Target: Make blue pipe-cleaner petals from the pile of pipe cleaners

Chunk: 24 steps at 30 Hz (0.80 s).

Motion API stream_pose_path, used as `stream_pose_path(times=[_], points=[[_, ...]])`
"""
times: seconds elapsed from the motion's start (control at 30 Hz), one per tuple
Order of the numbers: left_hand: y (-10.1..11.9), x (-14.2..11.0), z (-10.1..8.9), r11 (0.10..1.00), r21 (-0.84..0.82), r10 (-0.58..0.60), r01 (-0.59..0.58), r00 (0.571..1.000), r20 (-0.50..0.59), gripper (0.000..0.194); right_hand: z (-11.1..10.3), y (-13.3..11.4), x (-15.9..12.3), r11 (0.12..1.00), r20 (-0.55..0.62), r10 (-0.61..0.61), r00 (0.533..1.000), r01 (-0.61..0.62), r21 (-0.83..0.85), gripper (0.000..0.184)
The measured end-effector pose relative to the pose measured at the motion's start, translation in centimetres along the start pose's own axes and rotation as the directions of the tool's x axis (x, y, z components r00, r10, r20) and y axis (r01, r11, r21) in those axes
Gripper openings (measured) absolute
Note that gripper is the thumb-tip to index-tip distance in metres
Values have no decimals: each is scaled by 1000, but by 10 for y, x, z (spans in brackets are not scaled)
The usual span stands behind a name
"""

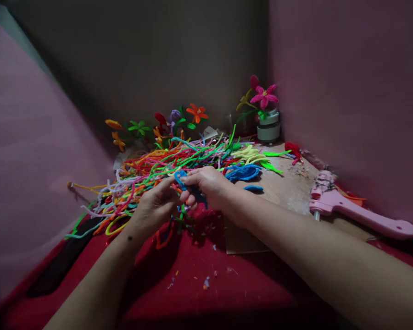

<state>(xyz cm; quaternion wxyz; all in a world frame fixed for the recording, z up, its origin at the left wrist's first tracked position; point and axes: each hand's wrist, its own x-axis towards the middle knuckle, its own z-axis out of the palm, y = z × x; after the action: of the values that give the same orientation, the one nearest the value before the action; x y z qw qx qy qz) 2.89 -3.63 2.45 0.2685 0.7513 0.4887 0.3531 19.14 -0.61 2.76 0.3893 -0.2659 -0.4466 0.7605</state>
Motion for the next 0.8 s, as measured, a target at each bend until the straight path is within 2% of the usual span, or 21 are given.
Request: stream_pose_path(times=[0.1, 0.17, 0.3, 0.4, 0.5, 0.8], points=[[4, 0, -1, 998, 23, -59, 57, 992, 108, 55, 0, 1, 2, 985, -138, -122, 983, 103, -137, 10], [8, -2, -2, 995, -1, -100, 102, 979, 177, 60, 1, 2, 3, 976, -197, -180, 964, 150, -160, 13], [15, -4, -4, 967, -119, -176, 225, 929, 325, 73, 3, 4, 4, 983, -274, -174, 946, 152, -100, 13], [19, -5, -6, 941, -187, -197, 284, 903, 382, 77, 4, 5, 4, 989, -287, -146, 947, 141, -38, 14], [21, -5, -7, 929, -227, -195, 294, 907, 374, 78, 4, 7, 5, 989, -267, -141, 953, 149, 9, 12], [20, -6, -13, 935, -165, -214, 315, 868, 448, 76, 3, 11, 7, 985, -240, -92, 966, 124, 122, 6]])
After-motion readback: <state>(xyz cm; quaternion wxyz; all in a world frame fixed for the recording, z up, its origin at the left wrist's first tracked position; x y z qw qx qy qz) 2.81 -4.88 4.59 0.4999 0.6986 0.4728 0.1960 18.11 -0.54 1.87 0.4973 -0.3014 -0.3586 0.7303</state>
